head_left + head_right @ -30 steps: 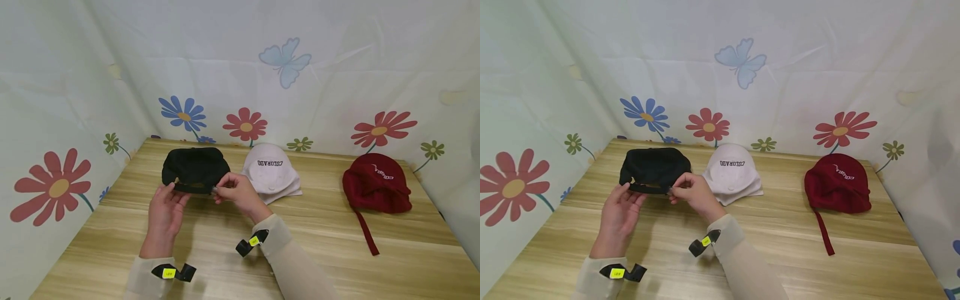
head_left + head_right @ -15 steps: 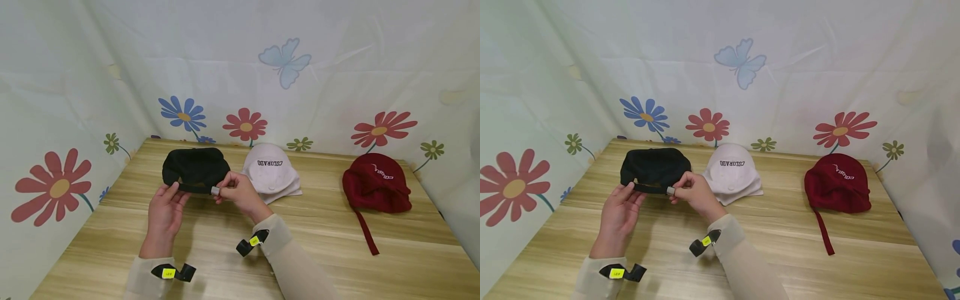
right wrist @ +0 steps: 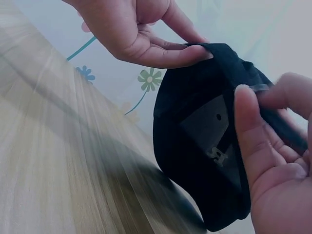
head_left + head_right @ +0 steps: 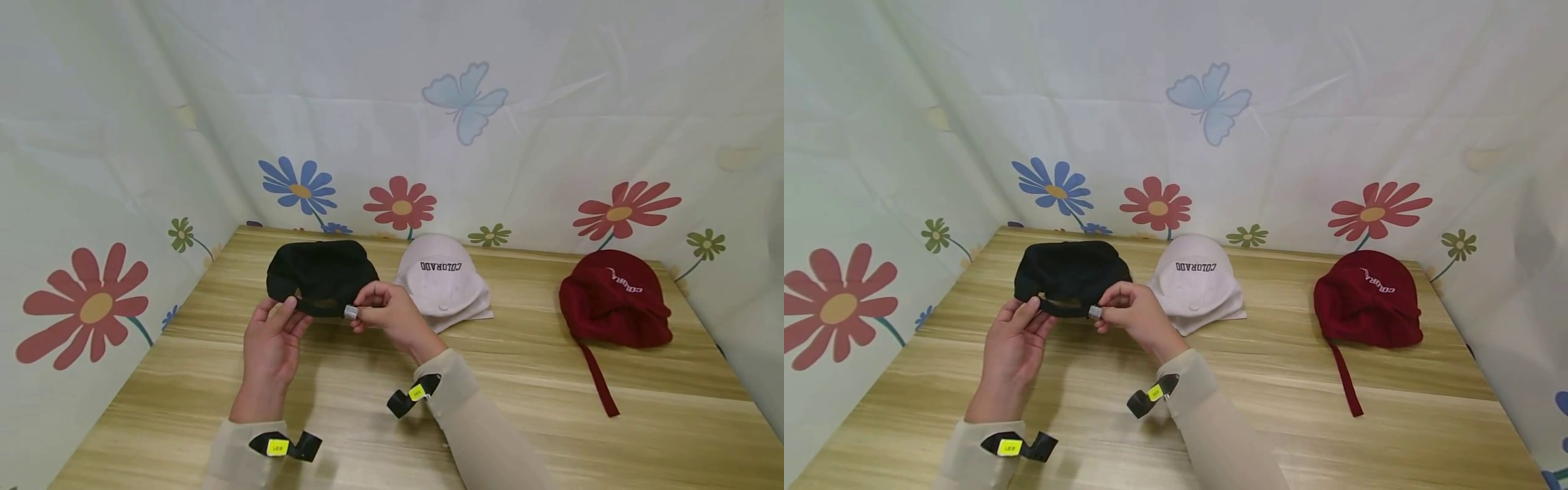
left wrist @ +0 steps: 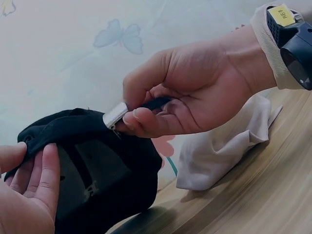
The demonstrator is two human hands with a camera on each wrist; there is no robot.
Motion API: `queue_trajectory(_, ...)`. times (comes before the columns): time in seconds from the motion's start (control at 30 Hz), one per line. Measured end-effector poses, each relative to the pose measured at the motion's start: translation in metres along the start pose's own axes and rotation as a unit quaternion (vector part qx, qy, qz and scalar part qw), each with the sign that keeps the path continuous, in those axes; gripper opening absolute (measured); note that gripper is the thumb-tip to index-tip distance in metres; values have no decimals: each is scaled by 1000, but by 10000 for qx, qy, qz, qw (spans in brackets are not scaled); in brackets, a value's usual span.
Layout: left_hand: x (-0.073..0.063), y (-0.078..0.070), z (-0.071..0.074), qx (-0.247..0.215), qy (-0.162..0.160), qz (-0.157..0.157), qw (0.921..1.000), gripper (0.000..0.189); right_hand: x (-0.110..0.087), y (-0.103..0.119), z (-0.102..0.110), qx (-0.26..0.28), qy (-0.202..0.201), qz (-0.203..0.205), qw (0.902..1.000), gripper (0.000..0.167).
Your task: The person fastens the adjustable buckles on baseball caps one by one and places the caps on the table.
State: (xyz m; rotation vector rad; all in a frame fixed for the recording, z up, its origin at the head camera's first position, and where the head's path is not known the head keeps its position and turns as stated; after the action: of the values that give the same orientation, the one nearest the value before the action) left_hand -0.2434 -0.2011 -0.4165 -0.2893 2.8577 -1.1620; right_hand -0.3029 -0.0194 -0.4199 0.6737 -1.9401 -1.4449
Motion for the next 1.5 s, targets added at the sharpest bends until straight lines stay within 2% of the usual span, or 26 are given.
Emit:
queue_trajectory(0.2, -1, -1, 1, 46, -210, -190, 9996, 15, -1, -2, 1, -232, 60, -268, 9994, 9)
queue_trajectory(0.37, -2, -1, 4, 458, -435, -432, 9971, 10, -1, 2, -1, -277, 29, -142, 9995, 8)
queue_trajectory(0.5, -3, -3, 4, 637, -472, -613, 9950, 10, -2, 4, -1, -295, -20, -27, 9996, 10)
queue_trajectory(0.77, -3, 0, -4, 445, -8, -575, 9974, 32, -2, 4, -1, -386, -129, 42, 9992, 14)
queue_trajectory(1.13, -3, 5, -8, 593, 87, -414, 9973, 58, -2, 7, -5, -366, -35, 63, 9993, 17)
queue_trajectory(1.33, -3, 6, -8, 500, 53, -488, 9975, 57, -1, 5, -6, -104, -8, 36, 9999, 11)
queue_trajectory(1.5, -3, 6, -9, 452, 71, -544, 9975, 57, -1, 4, -5, -270, -69, -177, 9995, 17)
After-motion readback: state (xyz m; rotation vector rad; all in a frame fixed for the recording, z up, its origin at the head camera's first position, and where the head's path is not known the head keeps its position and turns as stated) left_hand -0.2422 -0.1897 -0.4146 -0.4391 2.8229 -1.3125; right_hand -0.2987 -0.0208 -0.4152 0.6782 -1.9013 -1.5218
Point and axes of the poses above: each hand's wrist, its own x-axis towards the middle knuckle, its own z-axis out of the back of the hand, y = z × x, the point moved 6 cm from there along x, towards the middle knuckle, and after that the axes turned 15 degrees about y, right-handed, at the moved point
